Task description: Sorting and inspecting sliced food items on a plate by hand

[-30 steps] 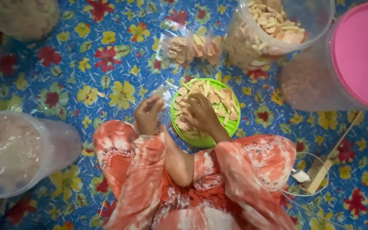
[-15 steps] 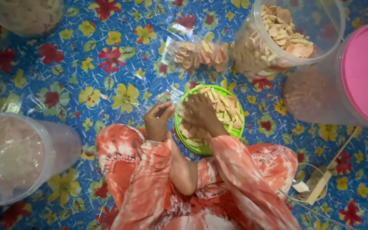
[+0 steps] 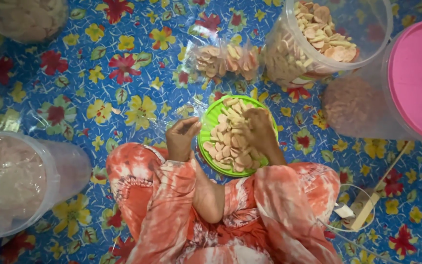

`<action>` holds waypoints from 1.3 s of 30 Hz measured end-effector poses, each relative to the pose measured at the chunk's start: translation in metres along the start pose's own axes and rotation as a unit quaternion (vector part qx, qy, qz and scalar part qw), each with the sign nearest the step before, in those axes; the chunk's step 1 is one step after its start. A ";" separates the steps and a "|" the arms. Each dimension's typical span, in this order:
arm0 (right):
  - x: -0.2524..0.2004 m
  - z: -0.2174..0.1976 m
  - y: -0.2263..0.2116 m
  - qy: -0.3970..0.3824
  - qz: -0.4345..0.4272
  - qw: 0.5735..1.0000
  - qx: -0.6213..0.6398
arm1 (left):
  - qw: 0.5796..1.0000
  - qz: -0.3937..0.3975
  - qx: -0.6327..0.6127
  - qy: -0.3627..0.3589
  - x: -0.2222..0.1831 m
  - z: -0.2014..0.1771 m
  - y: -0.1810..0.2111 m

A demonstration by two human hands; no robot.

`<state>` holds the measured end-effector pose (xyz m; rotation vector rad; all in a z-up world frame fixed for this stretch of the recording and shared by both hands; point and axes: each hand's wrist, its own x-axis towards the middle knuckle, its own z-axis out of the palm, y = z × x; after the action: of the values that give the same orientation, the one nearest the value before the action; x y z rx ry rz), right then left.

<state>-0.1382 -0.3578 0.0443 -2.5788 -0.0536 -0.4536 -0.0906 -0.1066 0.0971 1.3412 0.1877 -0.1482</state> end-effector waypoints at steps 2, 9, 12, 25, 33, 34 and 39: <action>0.000 -0.013 0.017 -0.007 0.035 0.999 -0.018 | 1.000 0.002 0.004 -0.014 0.000 0.001 -0.005; -0.001 -0.013 0.064 -0.043 0.077 0.989 -0.123 | 0.996 0.023 0.028 -0.078 -0.001 0.009 -0.010; -0.004 -0.011 0.070 -0.050 0.077 0.985 -0.144 | 0.995 0.033 0.034 -0.090 -0.001 0.009 -0.011; -0.031 -0.064 -0.017 0.148 0.061 0.986 -0.047 | 0.972 0.155 0.113 -0.139 -0.013 0.011 -0.009; -0.082 -0.034 -0.037 0.230 0.302 0.903 0.201 | 0.928 0.280 0.194 -0.150 -0.037 0.024 -0.024; -0.085 -0.034 -0.038 0.232 0.301 0.903 0.201 | 0.928 0.281 0.194 -0.151 -0.037 0.022 -0.022; -0.093 -0.028 -0.029 0.257 0.368 0.829 0.333 | 0.945 0.243 0.161 -0.145 -0.027 0.015 -0.034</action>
<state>-0.2384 -0.3420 0.0501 -1.5485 0.7994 -0.6529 -0.1236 -0.1287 0.0741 1.6324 -0.4349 0.0458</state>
